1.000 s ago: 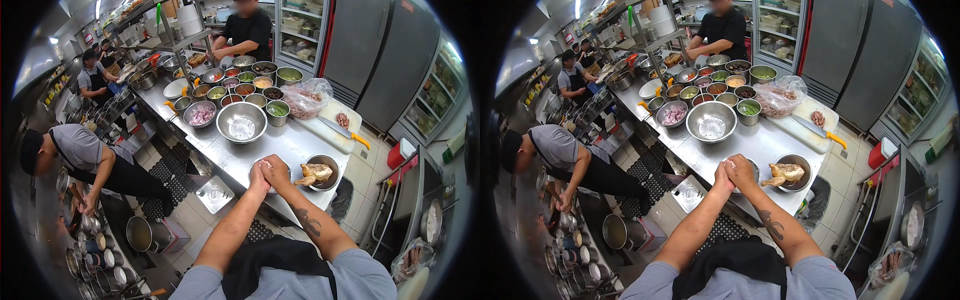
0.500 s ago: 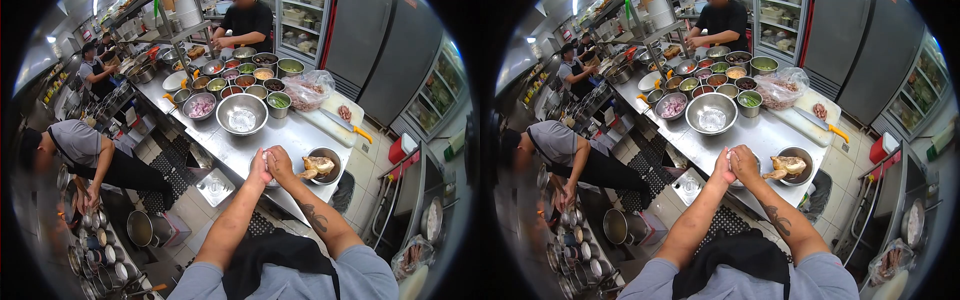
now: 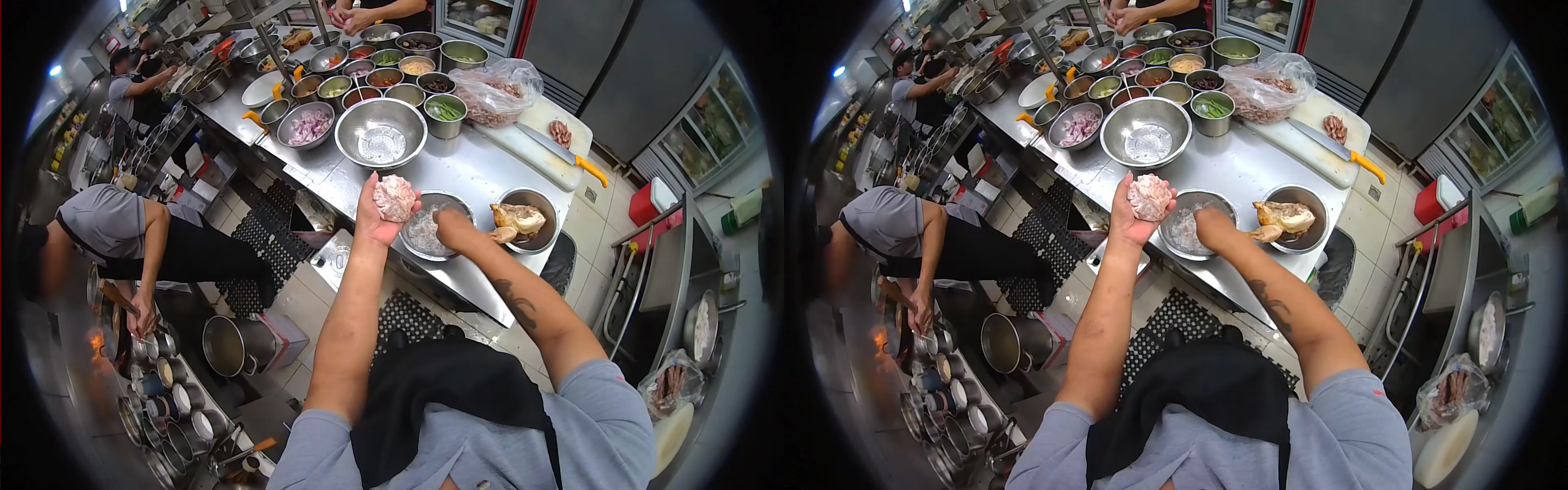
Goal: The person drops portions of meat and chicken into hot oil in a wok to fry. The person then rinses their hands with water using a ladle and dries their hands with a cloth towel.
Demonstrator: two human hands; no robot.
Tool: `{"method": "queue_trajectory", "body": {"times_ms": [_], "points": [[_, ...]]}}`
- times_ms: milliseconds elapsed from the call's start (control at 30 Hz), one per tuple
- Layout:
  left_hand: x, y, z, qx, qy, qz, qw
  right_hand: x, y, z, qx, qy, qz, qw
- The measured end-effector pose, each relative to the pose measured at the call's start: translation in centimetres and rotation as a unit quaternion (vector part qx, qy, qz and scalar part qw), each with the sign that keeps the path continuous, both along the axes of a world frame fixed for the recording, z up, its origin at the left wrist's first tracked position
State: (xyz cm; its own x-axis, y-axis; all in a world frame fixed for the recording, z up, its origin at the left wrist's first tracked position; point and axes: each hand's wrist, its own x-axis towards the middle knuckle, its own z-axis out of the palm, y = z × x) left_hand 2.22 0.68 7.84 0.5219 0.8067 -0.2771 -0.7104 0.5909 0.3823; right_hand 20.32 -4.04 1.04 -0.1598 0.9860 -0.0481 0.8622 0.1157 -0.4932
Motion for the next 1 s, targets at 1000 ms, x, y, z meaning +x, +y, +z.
{"method": "queue_trajectory", "body": {"times_ms": [1000], "points": [[4.0, -2.7, -3.1, 0.106, 0.028, -0.055, 0.992, 2.3, -0.3, 7.2, 0.026, 0.416, -0.063, 0.907]]}}
